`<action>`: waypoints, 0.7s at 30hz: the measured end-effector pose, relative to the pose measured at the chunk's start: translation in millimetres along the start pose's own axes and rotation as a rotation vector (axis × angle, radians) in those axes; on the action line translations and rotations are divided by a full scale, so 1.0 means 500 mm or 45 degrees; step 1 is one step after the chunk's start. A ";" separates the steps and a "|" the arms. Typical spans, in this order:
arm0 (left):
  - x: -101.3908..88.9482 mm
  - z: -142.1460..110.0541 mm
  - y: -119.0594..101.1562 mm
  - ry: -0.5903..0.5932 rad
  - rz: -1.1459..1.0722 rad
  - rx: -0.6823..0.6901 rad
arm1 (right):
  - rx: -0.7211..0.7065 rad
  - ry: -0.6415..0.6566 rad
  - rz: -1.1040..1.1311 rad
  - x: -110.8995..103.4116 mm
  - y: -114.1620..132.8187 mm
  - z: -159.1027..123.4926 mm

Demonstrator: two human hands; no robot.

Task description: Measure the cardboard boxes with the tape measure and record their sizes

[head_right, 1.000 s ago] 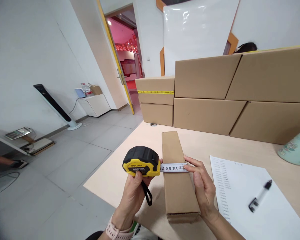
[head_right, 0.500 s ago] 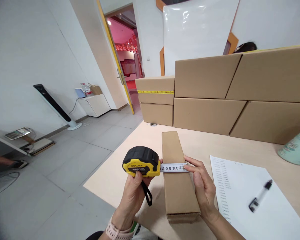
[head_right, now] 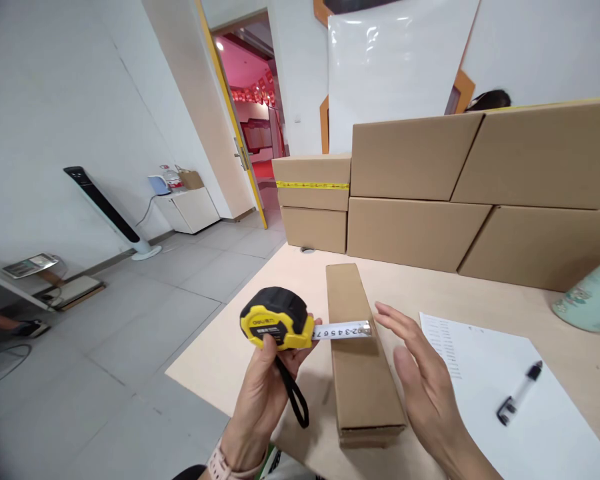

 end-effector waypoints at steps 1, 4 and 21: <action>-0.004 0.000 -0.009 0.003 -0.053 0.001 | -0.015 0.014 -0.048 -0.009 0.017 -0.008; -0.030 -0.008 -0.055 -0.068 -0.157 0.107 | -0.118 0.065 -0.198 -0.004 0.071 -0.060; -0.128 -0.101 -0.116 -0.084 -0.019 0.222 | -0.130 0.482 -0.505 0.035 0.018 -0.104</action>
Point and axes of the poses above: each hand's wrist, its own z-axis towards the middle knuckle, its own x-axis out of the palm, y = z × x, the point moved 9 cm from there along z, towards the middle knuckle, and after that the axes turned 9 degrees about -x, right-handed, at the moved point
